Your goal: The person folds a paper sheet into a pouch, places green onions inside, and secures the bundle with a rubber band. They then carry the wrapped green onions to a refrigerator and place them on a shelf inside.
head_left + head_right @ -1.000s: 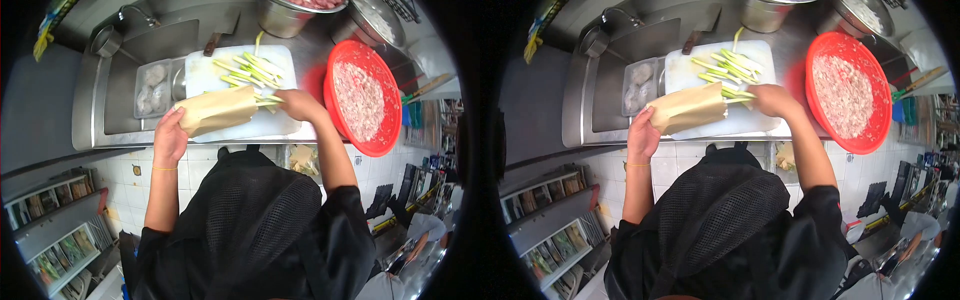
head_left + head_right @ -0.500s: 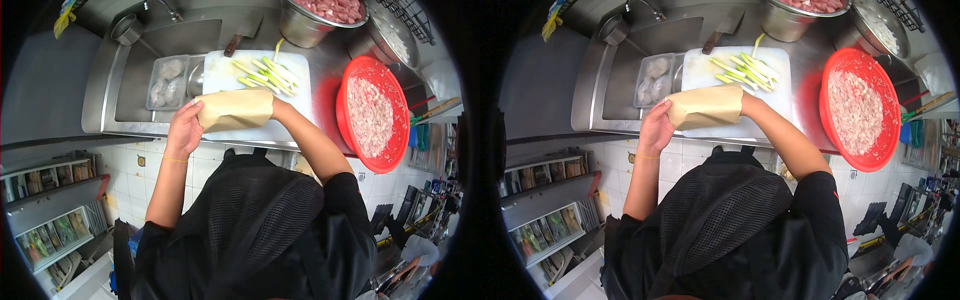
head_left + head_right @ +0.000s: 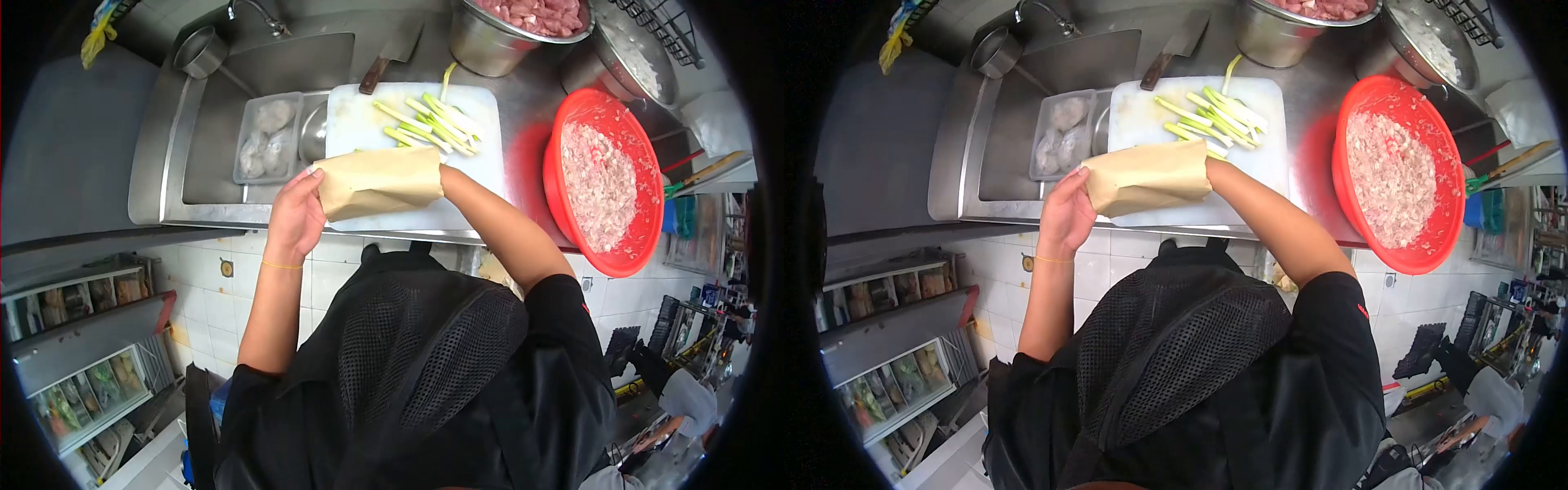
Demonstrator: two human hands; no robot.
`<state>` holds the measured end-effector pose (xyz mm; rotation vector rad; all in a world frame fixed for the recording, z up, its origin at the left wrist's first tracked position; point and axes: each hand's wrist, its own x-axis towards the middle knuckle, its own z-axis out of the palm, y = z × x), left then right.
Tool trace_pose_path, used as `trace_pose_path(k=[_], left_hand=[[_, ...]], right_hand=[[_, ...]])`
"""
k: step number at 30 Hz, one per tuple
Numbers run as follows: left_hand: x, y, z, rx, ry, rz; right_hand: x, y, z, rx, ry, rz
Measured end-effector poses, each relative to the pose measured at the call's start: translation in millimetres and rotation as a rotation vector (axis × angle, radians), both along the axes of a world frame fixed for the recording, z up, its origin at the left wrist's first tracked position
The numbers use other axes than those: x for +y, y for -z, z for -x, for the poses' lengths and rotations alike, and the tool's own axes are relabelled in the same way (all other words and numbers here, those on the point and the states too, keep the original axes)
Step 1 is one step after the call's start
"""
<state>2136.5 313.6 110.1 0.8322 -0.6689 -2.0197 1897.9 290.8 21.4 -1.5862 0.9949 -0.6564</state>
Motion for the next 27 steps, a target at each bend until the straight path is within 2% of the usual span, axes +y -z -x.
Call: trace_pose_path(k=[2, 4, 6, 8, 9, 10, 12, 18, 20, 24, 27], left_hand=[[1.4, -2.4, 0.4, -0.005, 0.003, 0.001], [3.7, -4.6, 0.8, 0.014, -0.019, -0.008], [4.6, -2.9, -1.5, 0.032, -0.048, -0.018], [7.5, 3.9, -2.4, 0.018, -0.066, -0.037], [8.1, 2.6, -0.7, 0.022, -0.058, -0.035], [8.9, -0.7, -0.2, 0.013, -0.057, -0.036], [7.7, -3.5, -0.2, 0.002, -0.058, -0.032], [8.2, -0.4, -2.0, 0.025, -0.063, -0.041], [7.3, 2.6, -3.2, 0.028, -0.067, -0.035], [6.2, 0.2, -3.2, 0.026, -0.066, -0.036], [6.9, -3.3, -1.9, 0.017, -0.034, -0.036]], right_hand=[[4.9, -7.5, 14.8, 0.031, 0.055, -0.129], [7.4, -19.0, 49.5, 0.277, 0.027, 0.044], [-13.9, -27.5, 88.1, 0.471, -0.041, -0.199], [-26.3, 11.3, 103.3, 0.755, 0.516, 0.296], [-35.3, 41.3, 106.3, 0.85, 0.511, 0.37], [-34.2, 28.3, 97.8, 0.853, 0.518, 0.372], [-29.1, 6.7, 74.2, 1.045, 0.496, 0.219], [-10.9, 29.9, 67.1, 1.102, 0.562, 0.28], [-7.5, 32.3, 73.1, 1.109, 0.549, 0.132], [8.5, -10.5, 91.5, 1.015, 0.626, 0.185], [24.5, -52.7, 100.9, 0.968, 0.429, 0.177]])
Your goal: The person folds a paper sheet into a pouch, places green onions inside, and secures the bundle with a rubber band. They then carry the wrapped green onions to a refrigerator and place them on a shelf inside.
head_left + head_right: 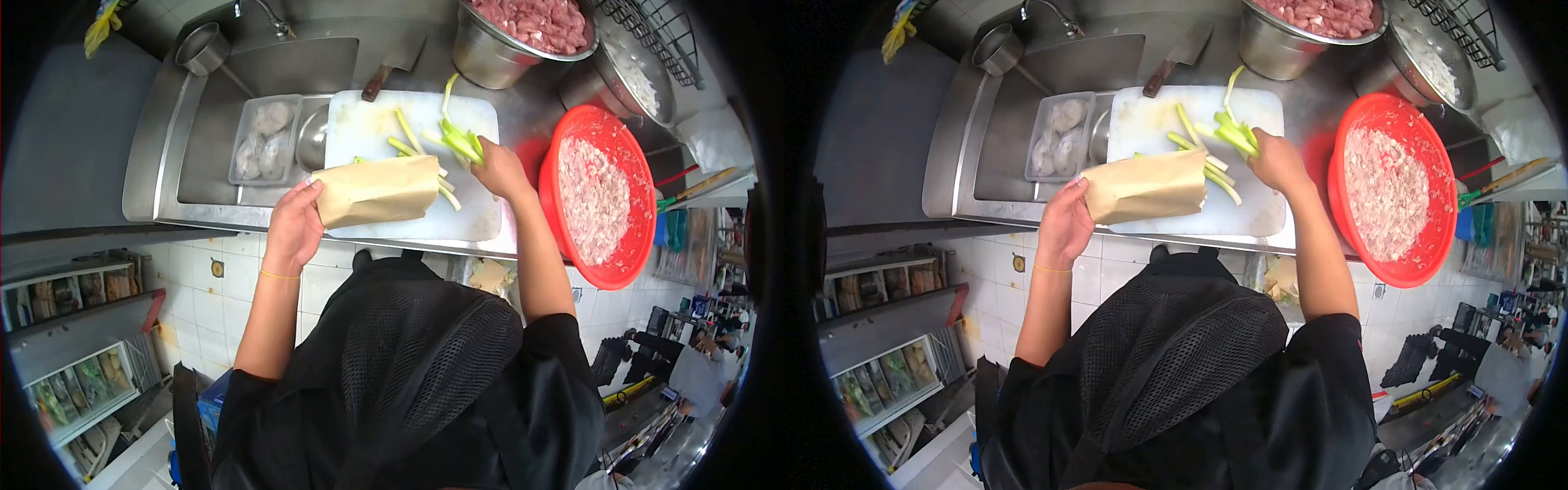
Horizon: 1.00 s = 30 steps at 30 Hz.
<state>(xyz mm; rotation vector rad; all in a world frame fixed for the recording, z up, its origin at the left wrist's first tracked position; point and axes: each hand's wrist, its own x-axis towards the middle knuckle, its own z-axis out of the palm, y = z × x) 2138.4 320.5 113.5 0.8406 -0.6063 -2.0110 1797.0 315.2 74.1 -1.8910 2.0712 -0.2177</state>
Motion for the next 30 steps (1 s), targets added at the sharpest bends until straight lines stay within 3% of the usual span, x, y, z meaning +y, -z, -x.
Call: trace_pose_path(k=[1, 3, 9, 11, 13, 19, 23, 25, 26, 28, 30], left_hand=[[-0.9, 0.0, 0.1, -0.004, -0.006, 0.007], [-2.8, 1.5, 0.0, -0.01, -0.004, 0.017], [-3.9, 1.6, 2.8, -0.004, -0.013, 0.028], [-3.9, 2.7, 1.5, -0.005, -0.031, 0.045], [-3.9, 3.6, 2.0, 0.004, -0.045, 0.049], [-0.7, 1.6, 8.0, 0.01, -0.002, 0.046], [-2.7, 3.9, 9.1, 0.013, 0.001, 0.066], [-3.5, 4.0, 8.4, 0.025, -0.012, 0.072], [-1.5, 4.4, 8.4, 0.034, -0.004, 0.054], [1.5, 6.0, 9.7, 0.045, -0.01, 0.036], [2.7, 6.7, 10.3, 0.013, -0.02, 0.044]], right_hand=[[6.6, -7.6, -0.3, -0.004, 0.006, -0.003], [17.7, -17.5, -1.1, 0.055, -0.26, -0.206], [28.6, -21.3, -15.2, 0.023, -0.294, -0.291], [33.0, -21.3, 3.0, 0.046, -0.184, -0.449], [36.6, -29.8, 4.3, -0.002, -0.228, -0.518], [17.1, -5.5, -36.0, -0.21, -0.359, -0.207], [-2.5, 27.7, -65.2, -0.298, -0.462, -0.25], [-7.3, 35.9, -81.2, -0.46, -0.487, 0.084], [-13.9, 49.2, -82.3, -0.46, -0.502, 0.077], [-33.0, 68.2, -83.0, -0.427, -0.766, 0.161], [-35.8, 67.6, -95.5, -0.539, -0.78, 0.2]])
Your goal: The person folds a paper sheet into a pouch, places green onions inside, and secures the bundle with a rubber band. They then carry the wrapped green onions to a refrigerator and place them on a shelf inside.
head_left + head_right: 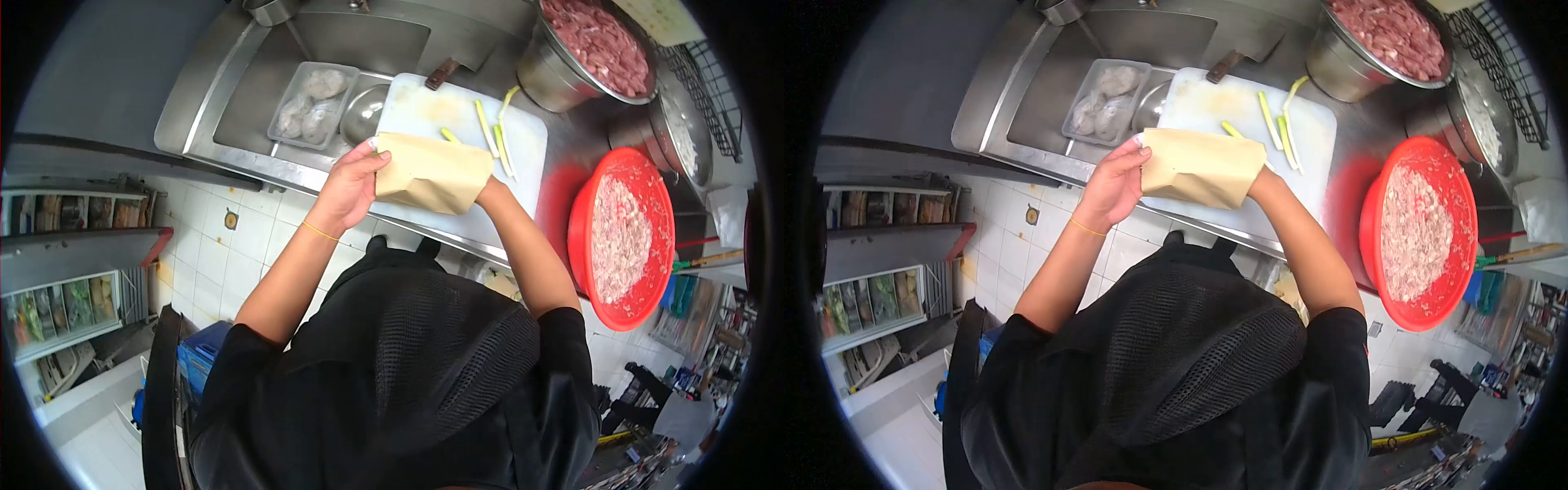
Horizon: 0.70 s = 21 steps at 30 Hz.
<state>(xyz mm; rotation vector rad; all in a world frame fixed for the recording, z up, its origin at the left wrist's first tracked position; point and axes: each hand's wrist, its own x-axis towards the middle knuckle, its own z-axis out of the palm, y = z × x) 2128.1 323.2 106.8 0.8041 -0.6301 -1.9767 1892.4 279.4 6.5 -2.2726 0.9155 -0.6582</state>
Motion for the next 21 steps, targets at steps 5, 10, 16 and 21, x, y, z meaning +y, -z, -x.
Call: trace_pose_path(k=[5, 10, 16, 21], left_hand=[[3.6, 2.5, -1.6, -0.002, -0.016, -0.001], [3.0, 2.7, 0.9, 0.012, -0.005, 0.008], [1.0, 3.3, -5.0, 0.043, -0.017, -0.007], [1.5, 4.1, -8.3, -0.049, -0.074, 0.005]], right_hand=[[3.9, -24.6, -21.9, -0.117, -0.033, 0.019], [8.0, -24.3, -28.7, -0.126, -0.026, 0.058], [5.8, -0.5, -18.8, -0.408, -0.011, -0.435], [19.8, -26.1, 33.2, -0.151, 0.265, -0.066]])
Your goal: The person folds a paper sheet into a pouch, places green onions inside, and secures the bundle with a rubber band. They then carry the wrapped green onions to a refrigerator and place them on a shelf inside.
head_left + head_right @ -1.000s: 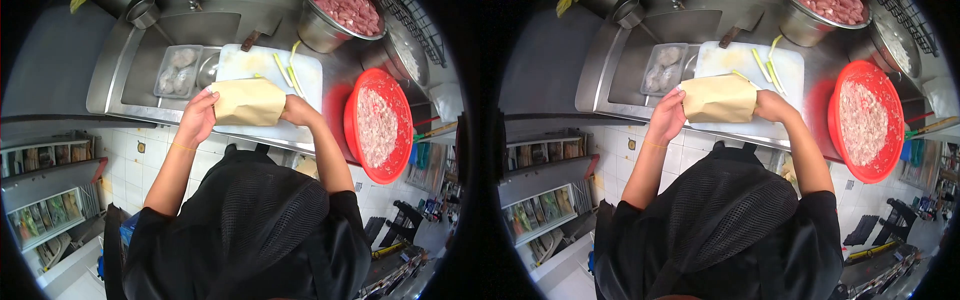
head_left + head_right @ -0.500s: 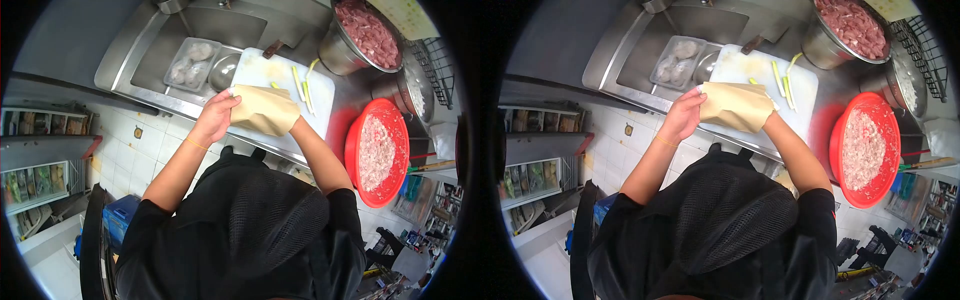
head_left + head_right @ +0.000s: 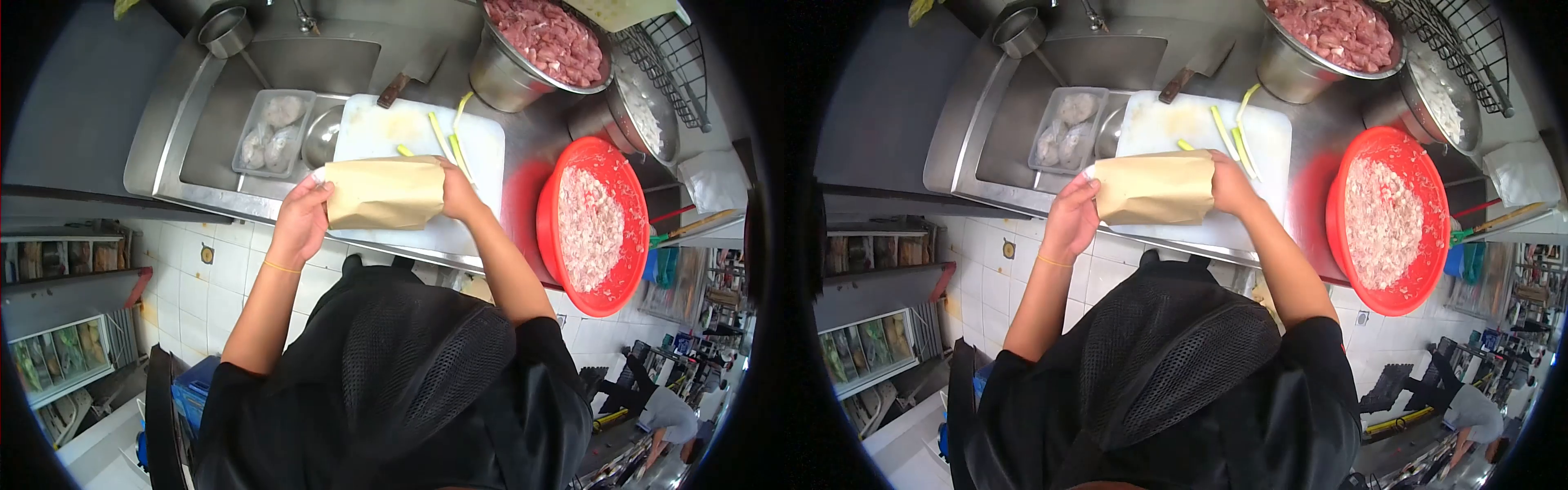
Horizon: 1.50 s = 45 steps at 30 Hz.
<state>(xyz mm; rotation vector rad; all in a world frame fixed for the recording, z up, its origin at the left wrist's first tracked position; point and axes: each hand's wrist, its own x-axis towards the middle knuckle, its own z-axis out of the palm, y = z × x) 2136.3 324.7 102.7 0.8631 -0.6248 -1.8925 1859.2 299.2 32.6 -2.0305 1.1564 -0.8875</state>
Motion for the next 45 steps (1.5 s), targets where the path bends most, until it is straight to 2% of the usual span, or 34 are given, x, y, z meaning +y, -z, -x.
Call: trace_pose_path(k=[2, 4, 6, 8, 9, 11, 15, 17, 23, 25, 28, 32, 36, 42, 45], left_hand=[[0.3, -0.2, -0.2, -0.022, 0.013, 0.02], [2.4, 3.4, 0.8, -0.084, 0.0, 0.023], [4.6, 1.2, 2.2, -0.105, 0.011, 0.002], [5.1, -0.8, 4.0, -0.136, 0.007, 0.02], [6.0, -1.4, 5.2, -0.144, 0.015, 0.025], [10.4, -1.3, 5.5, -0.174, -0.003, 0.031], [17.7, -1.1, 6.3, -0.167, -0.053, 0.021], [17.5, 1.6, 4.6, -0.162, -0.057, 0.033], [17.3, 3.8, 3.9, -0.111, -0.082, -0.01], [15.4, 4.7, 2.2, -0.125, -0.049, -0.002], [14.6, 1.1, 7.2, -0.142, -0.025, 0.014], [16.4, -0.6, 4.0, -0.173, -0.035, 0.008], [22.5, 4.0, 1.3, -0.191, -0.027, 0.022], [30.8, 3.5, -0.6, -0.166, -0.065, -0.006], [36.7, 7.4, -4.5, -0.157, -0.058, -0.015]], right_hand=[[-7.9, 11.3, 33.7, 0.049, 0.153, 0.028], [-26.8, 5.5, 49.5, 0.061, 0.499, -0.157], [-60.3, -0.2, 56.9, 0.16, 0.719, -0.226], [-89.4, 11.4, 55.2, 0.324, 0.816, -0.144], [-99.3, 18.6, 54.9, 0.315, 0.824, -0.145], [-113.9, 33.0, 51.1, 0.544, 0.797, -0.232], [-114.0, 39.7, 64.8, 0.558, 0.755, -0.29], [-84.1, 23.4, 71.6, 0.494, 0.763, -0.214], [-8.3, 14.0, 55.1, 0.681, 0.715, -0.476], [-11.3, 27.5, 46.8, 0.641, 0.809, -0.13], [-35.5, 44.3, 51.6, 0.512, 0.747, -0.272], [-50.9, 50.8, 50.9, 0.438, 0.774, -0.258], [-58.2, 37.8, 13.6, 0.436, 0.736, -0.188], [-50.7, 24.4, 1.3, 0.588, 0.428, -0.33], [-35.7, 12.0, -5.2, 0.603, 0.3, -0.32]])
